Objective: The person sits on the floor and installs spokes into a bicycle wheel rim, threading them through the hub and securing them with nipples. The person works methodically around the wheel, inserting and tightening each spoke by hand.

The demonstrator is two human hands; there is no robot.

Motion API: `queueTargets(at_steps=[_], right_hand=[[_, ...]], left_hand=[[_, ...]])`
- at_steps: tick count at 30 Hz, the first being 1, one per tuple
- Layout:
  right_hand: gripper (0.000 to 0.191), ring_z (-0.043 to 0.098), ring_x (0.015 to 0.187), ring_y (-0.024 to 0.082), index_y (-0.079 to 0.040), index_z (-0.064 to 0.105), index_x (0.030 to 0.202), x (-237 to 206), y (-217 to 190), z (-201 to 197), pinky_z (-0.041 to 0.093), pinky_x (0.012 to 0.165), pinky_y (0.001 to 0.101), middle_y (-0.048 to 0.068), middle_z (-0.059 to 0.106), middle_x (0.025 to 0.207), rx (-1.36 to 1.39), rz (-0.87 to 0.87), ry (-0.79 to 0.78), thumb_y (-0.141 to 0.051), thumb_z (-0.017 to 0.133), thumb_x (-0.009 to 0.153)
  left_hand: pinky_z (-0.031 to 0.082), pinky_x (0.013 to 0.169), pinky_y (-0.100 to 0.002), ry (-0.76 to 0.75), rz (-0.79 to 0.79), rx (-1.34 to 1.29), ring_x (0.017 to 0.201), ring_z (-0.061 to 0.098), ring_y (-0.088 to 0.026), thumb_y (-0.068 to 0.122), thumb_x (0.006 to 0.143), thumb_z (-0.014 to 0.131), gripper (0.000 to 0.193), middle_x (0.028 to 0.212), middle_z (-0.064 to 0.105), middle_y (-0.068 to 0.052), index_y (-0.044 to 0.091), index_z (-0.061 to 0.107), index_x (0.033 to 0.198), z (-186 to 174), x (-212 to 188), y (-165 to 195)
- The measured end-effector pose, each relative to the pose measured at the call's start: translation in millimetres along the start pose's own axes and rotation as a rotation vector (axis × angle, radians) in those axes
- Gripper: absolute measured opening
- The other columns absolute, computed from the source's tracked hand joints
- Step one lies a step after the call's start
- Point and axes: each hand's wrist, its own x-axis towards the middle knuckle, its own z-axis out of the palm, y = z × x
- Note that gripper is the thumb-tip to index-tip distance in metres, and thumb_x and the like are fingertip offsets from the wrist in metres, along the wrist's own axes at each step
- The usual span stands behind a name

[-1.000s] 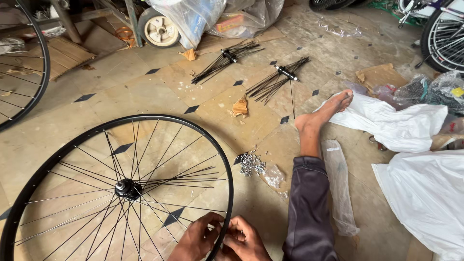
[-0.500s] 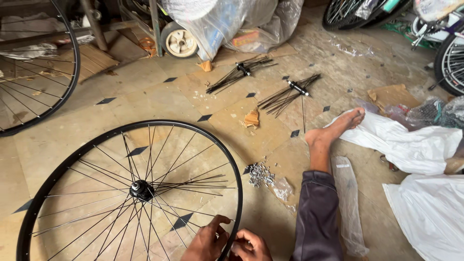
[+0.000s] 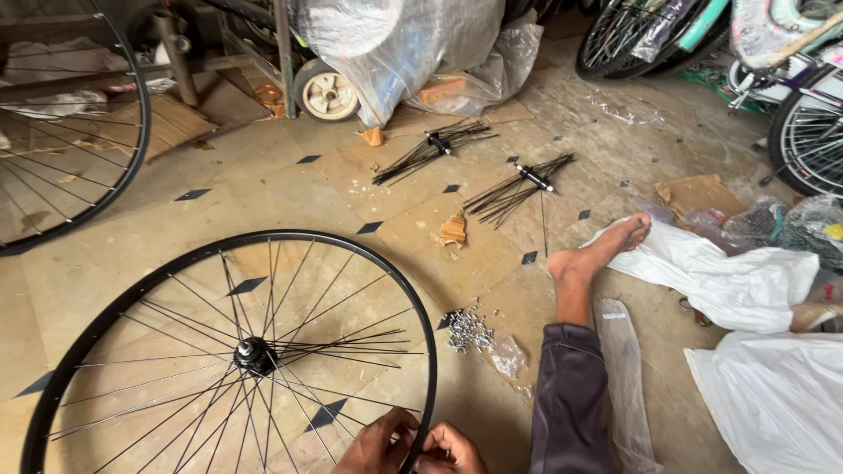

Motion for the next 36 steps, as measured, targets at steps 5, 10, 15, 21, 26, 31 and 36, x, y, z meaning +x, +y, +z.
queueTargets(at_steps=[5, 10, 15, 21, 26, 31, 36], right_hand=[[0.02, 0.068, 0.084, 0.011, -0.002, 0.062, 0.096, 3.3, 7.4, -1.0, 0.053, 0.083, 0.0299, 0.008, 0.073, 0.088, 0.094, -0.019, -0.029, -0.005, 0.079, 0.086], [0.018, 0.069, 0.085, 0.011, -0.003, 0.063, 0.097, 0.7, -0.1, 1.4, 0.053, 0.083, 0.0283, 0.006, 0.074, 0.09, 0.053, -0.019, -0.042, -0.005, 0.078, 0.088], [0.016, 0.068, 0.079, 0.012, -0.002, 0.064, 0.097, -2.4, -1.7, 4.0, 0.055, 0.076, 0.0302, 0.007, 0.074, 0.087, 0.052, -0.002, -0.027, 0.001, 0.072, 0.084], [0.022, 0.072, 0.08, 0.012, -0.005, 0.065, 0.102, 6.1, 6.2, -0.1, 0.058, 0.078, 0.0298, 0.005, 0.073, 0.084, 0.008, 0.05, -0.036, 0.0, 0.072, 0.082], [0.015, 0.071, 0.076, 0.014, -0.001, 0.066, 0.095, 8.3, 7.4, -2.7, 0.056, 0.074, 0.0294, 0.008, 0.075, 0.081, -0.065, 0.041, -0.022, 0.001, 0.072, 0.081], [0.014, 0.07, 0.075, 0.014, -0.001, 0.066, 0.095, 4.4, -2.0, -0.4, 0.055, 0.073, 0.0297, 0.008, 0.074, 0.08, -0.088, 0.073, -0.019, 0.0, 0.071, 0.082], [0.015, 0.07, 0.086, 0.013, -0.001, 0.068, 0.096, -3.5, -13.2, 5.3, 0.055, 0.083, 0.0279, 0.007, 0.075, 0.087, -0.154, -0.077, -0.022, 0.004, 0.067, 0.082]], left_hand=[[0.058, 0.079, -0.039, 0.032, -0.081, 0.056, 0.087, 0.079, -0.029, 0.008, 0.091, 0.061, 0.016, 0.086, 0.077, -0.015, 0.009, 0.061, 0.107, 0.9, -3.0, 1.2], [0.06, 0.079, -0.041, -0.02, -0.05, -0.041, 0.088, 0.078, -0.032, 0.008, 0.091, 0.064, 0.013, 0.092, 0.076, -0.016, 0.008, 0.063, 0.104, -0.1, -3.5, 12.3], [0.056, 0.082, -0.043, 0.075, -0.146, 0.209, 0.097, 0.074, -0.034, 0.018, 0.097, 0.063, 0.018, 0.095, 0.075, -0.016, 0.015, 0.061, 0.115, 3.3, -11.7, 24.9], [0.058, 0.079, -0.046, -0.033, 0.064, 0.063, 0.093, 0.074, -0.036, 0.016, 0.093, 0.065, 0.031, 0.094, 0.073, -0.017, 0.012, 0.054, 0.121, -5.3, -16.8, 25.9], [0.055, 0.08, -0.052, 0.078, -0.12, 0.265, 0.097, 0.071, -0.04, 0.018, 0.097, 0.06, 0.031, 0.1, 0.073, -0.012, 0.017, 0.05, 0.126, 2.2, -16.7, 24.0], [0.056, 0.075, -0.051, 0.015, 0.076, 0.194, 0.091, 0.072, -0.04, 0.016, 0.094, 0.058, 0.04, 0.089, 0.074, -0.014, 0.012, 0.043, 0.131, 1.3, -21.4, 22.7], [0.056, 0.08, -0.05, 0.042, 0.092, 0.206, 0.095, 0.07, -0.042, 0.014, 0.098, 0.06, 0.023, 0.101, 0.071, -0.02, 0.009, 0.057, 0.12, -2.2, -19.7, 25.5]])
